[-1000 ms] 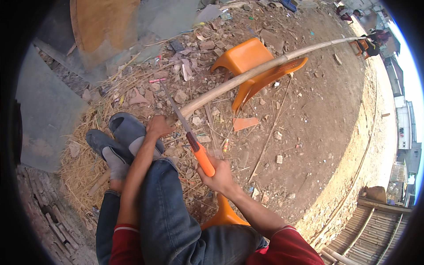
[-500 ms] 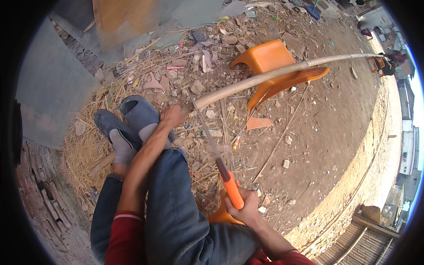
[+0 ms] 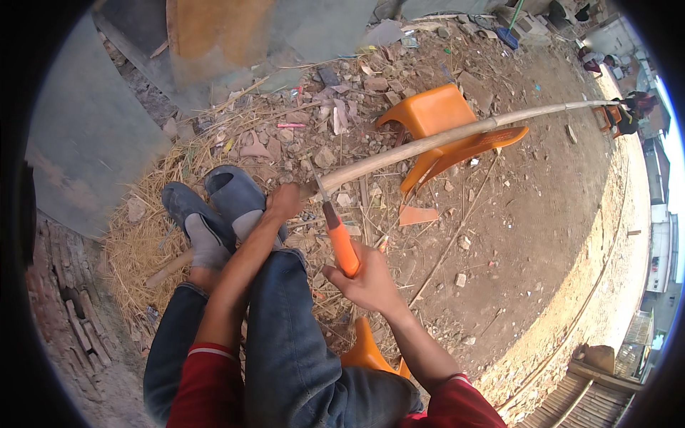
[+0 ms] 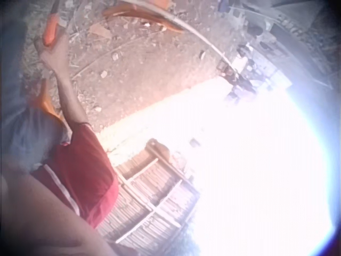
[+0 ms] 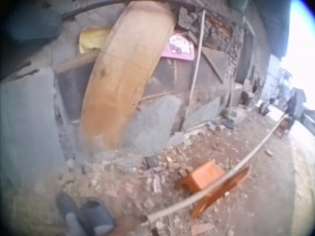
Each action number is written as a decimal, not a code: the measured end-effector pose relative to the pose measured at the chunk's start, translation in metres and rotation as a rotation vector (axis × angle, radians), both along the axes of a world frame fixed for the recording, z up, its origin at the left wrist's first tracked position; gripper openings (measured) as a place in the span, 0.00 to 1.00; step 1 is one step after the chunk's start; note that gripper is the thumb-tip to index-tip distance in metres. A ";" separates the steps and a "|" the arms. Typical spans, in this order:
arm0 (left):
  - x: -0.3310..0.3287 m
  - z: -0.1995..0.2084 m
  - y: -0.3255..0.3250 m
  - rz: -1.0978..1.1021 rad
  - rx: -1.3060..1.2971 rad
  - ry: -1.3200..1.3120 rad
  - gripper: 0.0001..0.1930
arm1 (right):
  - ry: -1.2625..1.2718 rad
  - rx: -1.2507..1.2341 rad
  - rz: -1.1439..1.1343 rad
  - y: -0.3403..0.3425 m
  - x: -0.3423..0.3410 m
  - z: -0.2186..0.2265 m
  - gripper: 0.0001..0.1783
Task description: The person sits on the ground and uses a hand saw to cut a long wooden stick that is resting on an orange plastic stool. The person holds the stick with one hand and saws with the other, eventually cutting the stick into two pieces.
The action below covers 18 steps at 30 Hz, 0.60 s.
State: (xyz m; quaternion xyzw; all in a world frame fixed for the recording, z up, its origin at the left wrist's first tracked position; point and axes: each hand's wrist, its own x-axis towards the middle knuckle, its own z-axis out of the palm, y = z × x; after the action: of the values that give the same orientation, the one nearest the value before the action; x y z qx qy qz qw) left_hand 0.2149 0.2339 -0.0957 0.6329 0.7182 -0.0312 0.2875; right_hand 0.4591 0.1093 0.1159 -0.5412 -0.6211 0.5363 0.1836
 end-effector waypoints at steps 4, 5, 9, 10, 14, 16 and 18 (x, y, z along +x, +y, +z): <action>-0.005 -0.006 -0.005 0.028 -0.023 -0.024 0.15 | 0.352 -0.223 -0.084 0.084 -0.029 0.042 0.11; -0.007 -0.009 -0.002 0.011 -0.025 -0.016 0.14 | 0.427 -0.262 -0.078 0.108 -0.041 0.046 0.11; -0.003 -0.012 -0.006 -0.032 -0.022 0.011 0.17 | 0.641 -0.267 -0.126 0.187 -0.094 0.078 0.12; -0.001 -0.007 -0.002 -0.039 -0.012 0.012 0.19 | 0.675 -0.205 -0.142 0.196 -0.101 0.096 0.11; 0.001 0.004 -0.002 -0.049 -0.015 -0.018 0.21 | 0.643 0.193 0.030 0.189 -0.106 0.134 0.10; -0.003 0.015 -0.005 -0.068 0.001 0.004 0.21 | 0.520 0.306 -0.002 0.165 -0.100 0.119 0.10; -0.001 0.011 -0.006 -0.068 0.093 -0.032 0.24 | 0.509 0.409 -0.071 0.138 -0.079 0.073 0.10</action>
State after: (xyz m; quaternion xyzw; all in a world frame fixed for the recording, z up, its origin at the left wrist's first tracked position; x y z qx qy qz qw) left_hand 0.2135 0.2278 -0.0844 0.6701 0.6922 0.0026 0.2680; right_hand 0.3800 0.2474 0.1890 -0.3630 -0.6310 0.5118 0.4562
